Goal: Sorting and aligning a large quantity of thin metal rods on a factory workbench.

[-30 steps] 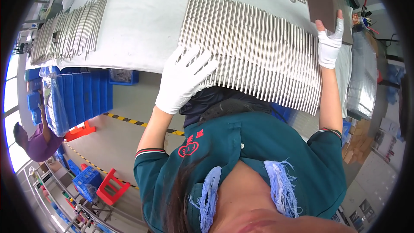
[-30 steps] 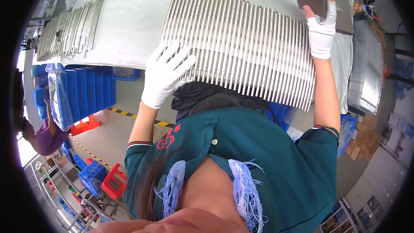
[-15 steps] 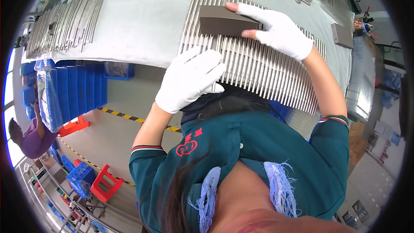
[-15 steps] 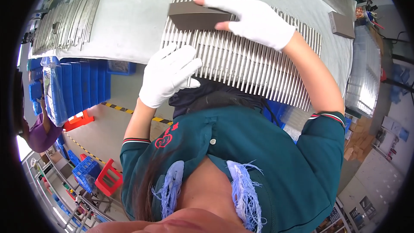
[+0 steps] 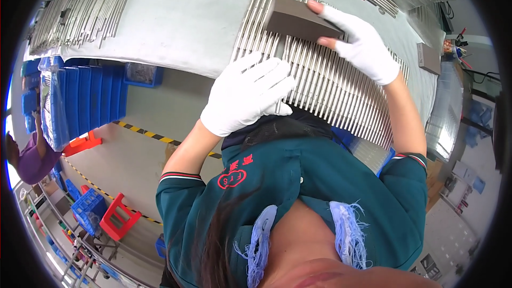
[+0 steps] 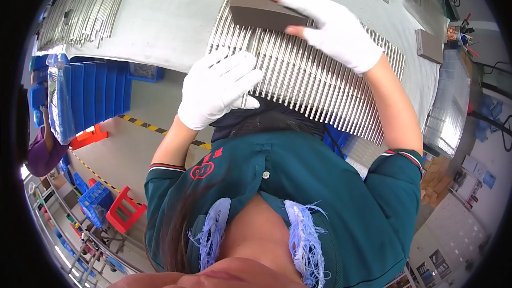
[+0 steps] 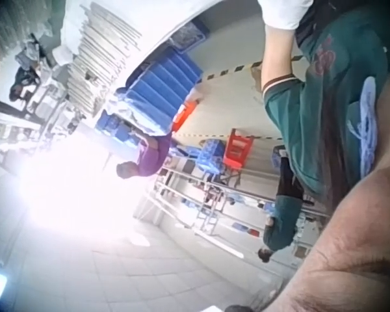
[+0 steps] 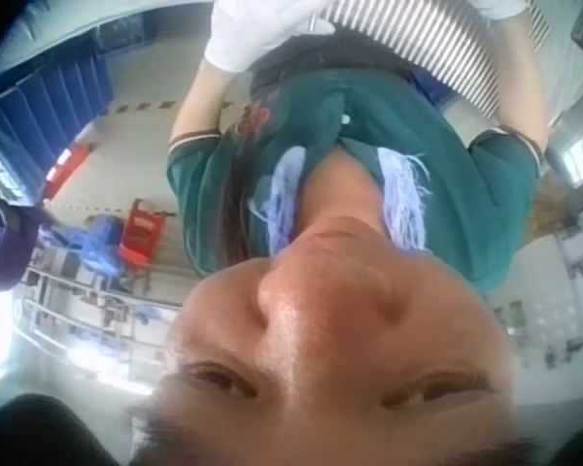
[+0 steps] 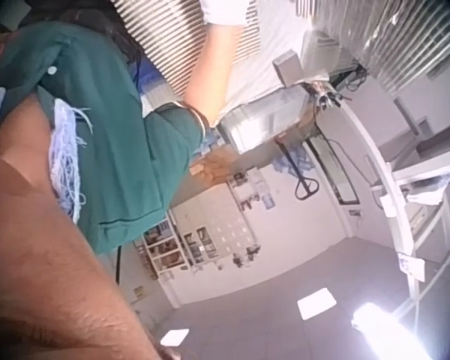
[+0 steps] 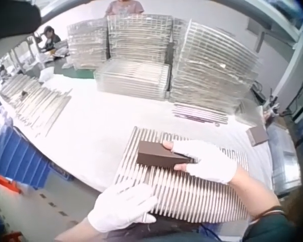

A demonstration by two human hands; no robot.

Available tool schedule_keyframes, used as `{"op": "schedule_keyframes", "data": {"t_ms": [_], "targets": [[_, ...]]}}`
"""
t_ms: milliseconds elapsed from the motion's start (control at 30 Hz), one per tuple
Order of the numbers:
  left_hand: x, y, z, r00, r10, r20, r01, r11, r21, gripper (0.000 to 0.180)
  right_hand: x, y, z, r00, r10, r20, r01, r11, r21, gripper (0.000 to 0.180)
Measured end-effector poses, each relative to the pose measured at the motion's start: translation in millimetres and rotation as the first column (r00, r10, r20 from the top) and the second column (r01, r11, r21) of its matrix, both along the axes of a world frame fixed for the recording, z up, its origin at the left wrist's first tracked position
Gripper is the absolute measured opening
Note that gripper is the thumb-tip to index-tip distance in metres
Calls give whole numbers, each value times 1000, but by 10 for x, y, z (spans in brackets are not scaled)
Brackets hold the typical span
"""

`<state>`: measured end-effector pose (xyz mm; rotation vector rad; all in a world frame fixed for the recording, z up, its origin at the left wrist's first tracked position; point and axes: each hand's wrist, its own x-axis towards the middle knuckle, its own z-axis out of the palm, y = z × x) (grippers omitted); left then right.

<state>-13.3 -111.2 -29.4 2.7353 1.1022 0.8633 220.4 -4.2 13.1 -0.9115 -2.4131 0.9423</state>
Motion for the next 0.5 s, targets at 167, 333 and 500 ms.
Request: {"op": "schedule_keyframes", "data": {"t_ms": [167, 333, 500], "targets": [[38, -10, -16, 1000, 5, 6, -4, 999, -35, 46, 197, -3, 73, 999, -41, -25, 36, 982, -186, 55], [20, 26, 46, 1000, 7, -1, -7, 1000, -8, 46, -22, 8, -12, 996, -5, -90, -3, 996, -90, 54], [14, -23, -6, 999, 29, 21, -28, 999, -21, 45, 573, -178, 24, 980, -201, 4, 198, 961, -192, 56]]}}
